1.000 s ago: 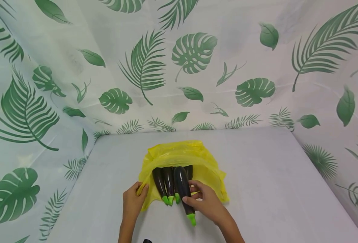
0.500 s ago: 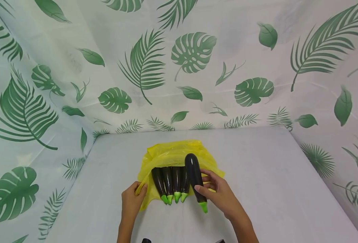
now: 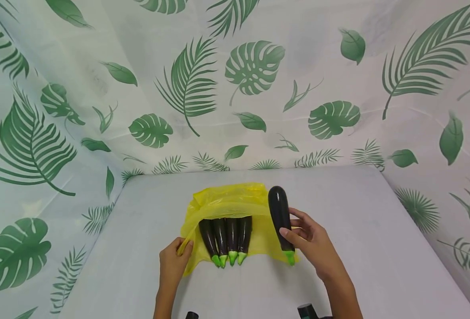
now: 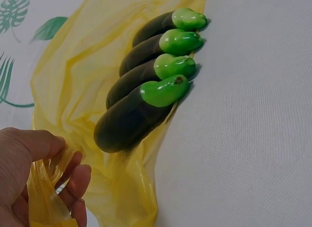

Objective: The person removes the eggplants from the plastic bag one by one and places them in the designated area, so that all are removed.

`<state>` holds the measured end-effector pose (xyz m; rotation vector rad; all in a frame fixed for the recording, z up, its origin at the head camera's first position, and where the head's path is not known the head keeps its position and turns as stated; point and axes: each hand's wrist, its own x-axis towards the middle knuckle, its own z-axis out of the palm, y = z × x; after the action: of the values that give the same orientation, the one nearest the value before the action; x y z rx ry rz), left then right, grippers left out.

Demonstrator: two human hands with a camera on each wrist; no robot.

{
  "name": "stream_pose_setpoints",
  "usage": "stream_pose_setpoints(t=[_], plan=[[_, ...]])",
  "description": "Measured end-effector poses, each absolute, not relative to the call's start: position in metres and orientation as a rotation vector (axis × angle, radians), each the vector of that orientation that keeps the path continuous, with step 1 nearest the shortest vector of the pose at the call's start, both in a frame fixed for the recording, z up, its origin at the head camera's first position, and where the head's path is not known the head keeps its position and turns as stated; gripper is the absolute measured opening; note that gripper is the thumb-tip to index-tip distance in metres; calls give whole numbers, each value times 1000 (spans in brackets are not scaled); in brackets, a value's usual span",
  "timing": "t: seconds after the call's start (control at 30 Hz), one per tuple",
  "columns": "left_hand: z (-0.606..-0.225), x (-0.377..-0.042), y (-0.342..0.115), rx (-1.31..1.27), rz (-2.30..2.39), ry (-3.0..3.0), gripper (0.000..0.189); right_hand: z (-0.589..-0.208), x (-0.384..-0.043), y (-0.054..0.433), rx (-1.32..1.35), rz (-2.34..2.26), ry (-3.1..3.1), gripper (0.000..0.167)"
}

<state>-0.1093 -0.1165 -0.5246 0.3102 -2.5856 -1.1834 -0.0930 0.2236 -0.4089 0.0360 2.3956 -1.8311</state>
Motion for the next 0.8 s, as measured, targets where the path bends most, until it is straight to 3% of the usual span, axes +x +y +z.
stream_pose_setpoints(t=[0.57, 0.8], plan=[[-527, -110, -117, 310, -1200, -2567, 10, -445, -121, 279, 358, -1739, 2561, 73], [-529, -110, -118, 312, -1188, -2572, 10, -537, -164, 326, 539, -1682, 2569, 82]])
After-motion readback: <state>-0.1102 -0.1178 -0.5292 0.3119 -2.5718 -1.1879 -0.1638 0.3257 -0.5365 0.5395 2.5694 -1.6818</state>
